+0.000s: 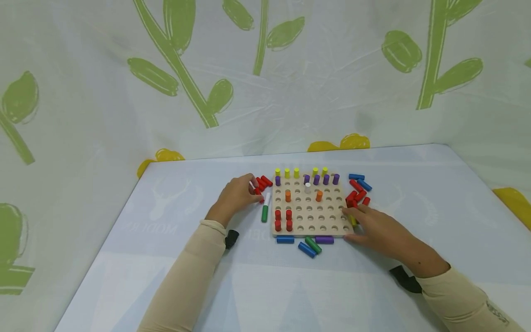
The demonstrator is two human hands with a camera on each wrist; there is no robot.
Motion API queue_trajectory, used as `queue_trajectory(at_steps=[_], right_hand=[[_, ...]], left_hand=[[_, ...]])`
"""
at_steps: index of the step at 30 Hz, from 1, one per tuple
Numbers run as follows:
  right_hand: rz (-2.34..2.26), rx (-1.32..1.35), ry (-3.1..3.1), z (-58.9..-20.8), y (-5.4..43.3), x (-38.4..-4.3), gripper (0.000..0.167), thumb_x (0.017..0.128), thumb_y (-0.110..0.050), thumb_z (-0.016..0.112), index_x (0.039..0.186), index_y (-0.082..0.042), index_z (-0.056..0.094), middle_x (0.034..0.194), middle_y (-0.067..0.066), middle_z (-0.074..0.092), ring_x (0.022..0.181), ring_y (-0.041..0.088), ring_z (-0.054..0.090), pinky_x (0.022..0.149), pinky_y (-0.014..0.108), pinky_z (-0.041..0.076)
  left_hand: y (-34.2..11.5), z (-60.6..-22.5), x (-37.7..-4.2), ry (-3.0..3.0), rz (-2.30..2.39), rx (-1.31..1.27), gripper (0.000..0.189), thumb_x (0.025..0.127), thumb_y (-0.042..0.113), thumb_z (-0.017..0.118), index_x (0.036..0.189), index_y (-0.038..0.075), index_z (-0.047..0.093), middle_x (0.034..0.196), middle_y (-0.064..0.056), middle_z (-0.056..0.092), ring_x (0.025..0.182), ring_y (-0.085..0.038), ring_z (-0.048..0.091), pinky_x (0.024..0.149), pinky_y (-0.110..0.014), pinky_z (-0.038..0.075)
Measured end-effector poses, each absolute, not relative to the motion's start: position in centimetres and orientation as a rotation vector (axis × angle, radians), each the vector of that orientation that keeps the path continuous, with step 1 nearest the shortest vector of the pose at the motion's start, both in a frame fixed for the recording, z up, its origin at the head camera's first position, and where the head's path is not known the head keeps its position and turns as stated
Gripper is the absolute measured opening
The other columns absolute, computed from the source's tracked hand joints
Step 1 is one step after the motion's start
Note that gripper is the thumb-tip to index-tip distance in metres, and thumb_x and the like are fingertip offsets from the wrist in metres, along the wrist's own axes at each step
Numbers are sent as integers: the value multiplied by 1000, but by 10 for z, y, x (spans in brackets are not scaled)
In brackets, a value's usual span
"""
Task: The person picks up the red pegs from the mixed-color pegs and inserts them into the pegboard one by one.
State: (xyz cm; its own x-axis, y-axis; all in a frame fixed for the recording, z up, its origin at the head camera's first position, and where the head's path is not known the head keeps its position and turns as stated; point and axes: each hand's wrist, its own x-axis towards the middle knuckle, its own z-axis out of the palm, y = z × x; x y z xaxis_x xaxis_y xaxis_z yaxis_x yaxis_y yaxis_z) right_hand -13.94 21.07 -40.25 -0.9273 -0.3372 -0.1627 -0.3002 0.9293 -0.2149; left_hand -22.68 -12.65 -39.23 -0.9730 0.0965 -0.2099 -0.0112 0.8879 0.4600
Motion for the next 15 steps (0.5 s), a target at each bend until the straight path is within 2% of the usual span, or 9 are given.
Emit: queue_trajectory(at_steps=[15], right_hand=[[-285,-473,2885,-402,210,-140,74,82,-44,80,142,-8,54,139,29,54,124,48,56,94,57,53]], left_hand=[[-123,-395,-221,2827,767,79,34,86,25,80,109,17,57,96,-4,70,83,-20,61,74,-29,52]])
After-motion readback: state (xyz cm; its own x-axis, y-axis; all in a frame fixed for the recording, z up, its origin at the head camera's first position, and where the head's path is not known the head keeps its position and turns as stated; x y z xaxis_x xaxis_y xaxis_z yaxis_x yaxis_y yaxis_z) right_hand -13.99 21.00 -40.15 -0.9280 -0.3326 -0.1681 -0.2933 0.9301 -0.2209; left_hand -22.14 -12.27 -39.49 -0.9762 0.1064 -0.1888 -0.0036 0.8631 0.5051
